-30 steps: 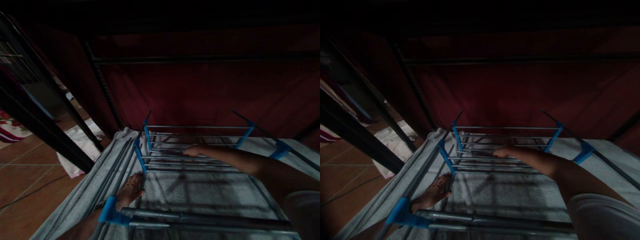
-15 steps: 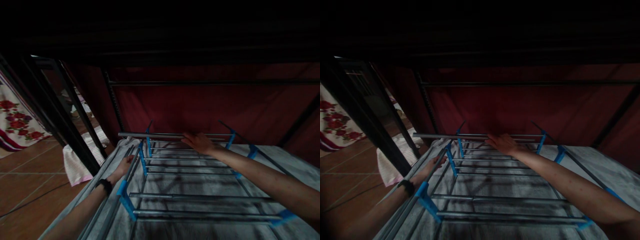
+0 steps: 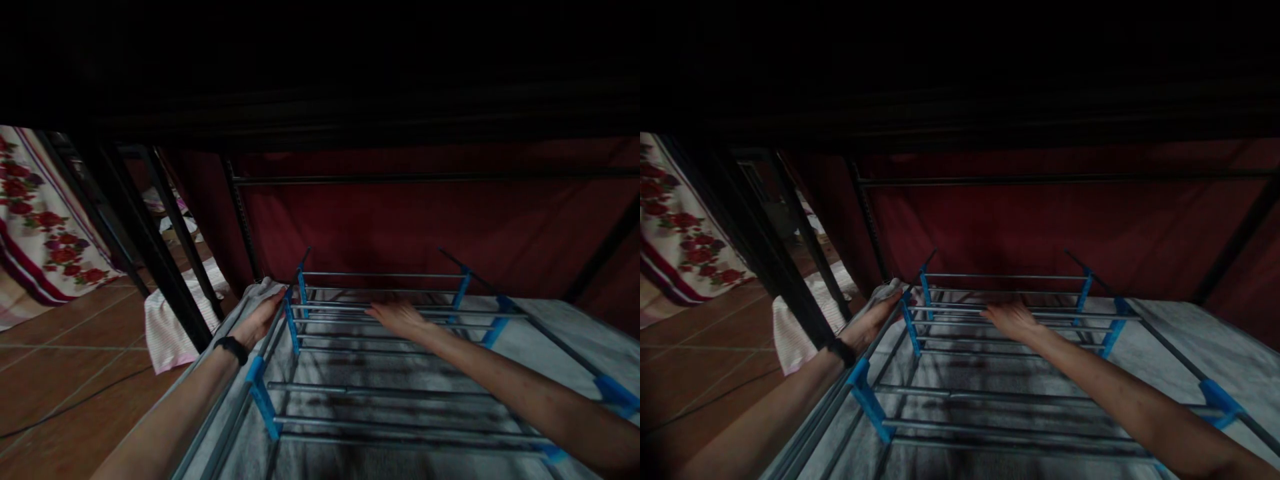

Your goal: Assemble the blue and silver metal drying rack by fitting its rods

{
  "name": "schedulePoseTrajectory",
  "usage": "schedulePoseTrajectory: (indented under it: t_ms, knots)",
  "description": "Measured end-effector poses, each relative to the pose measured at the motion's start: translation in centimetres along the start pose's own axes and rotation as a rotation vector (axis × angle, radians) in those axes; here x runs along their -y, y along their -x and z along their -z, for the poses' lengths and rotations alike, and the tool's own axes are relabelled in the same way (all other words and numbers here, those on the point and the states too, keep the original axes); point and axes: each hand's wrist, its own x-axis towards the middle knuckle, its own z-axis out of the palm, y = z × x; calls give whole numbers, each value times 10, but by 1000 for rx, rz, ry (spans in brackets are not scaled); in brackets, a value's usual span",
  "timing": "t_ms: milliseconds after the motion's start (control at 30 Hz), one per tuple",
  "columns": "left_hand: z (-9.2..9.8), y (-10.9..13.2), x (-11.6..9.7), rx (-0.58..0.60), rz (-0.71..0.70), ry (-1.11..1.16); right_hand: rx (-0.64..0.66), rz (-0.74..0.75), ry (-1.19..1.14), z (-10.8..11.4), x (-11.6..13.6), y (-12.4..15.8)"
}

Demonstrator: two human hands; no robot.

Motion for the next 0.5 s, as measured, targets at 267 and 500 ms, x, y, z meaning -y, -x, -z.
schedulePoseTrajectory:
  t_ms: [267,500]
  knots:
    - [-2,-6,4,118,22,-91,6,-22,-16,-4,-1,-1]
    - [-4,-6,4,96,-35,-140,-2,-33,-47,-1,1,1]
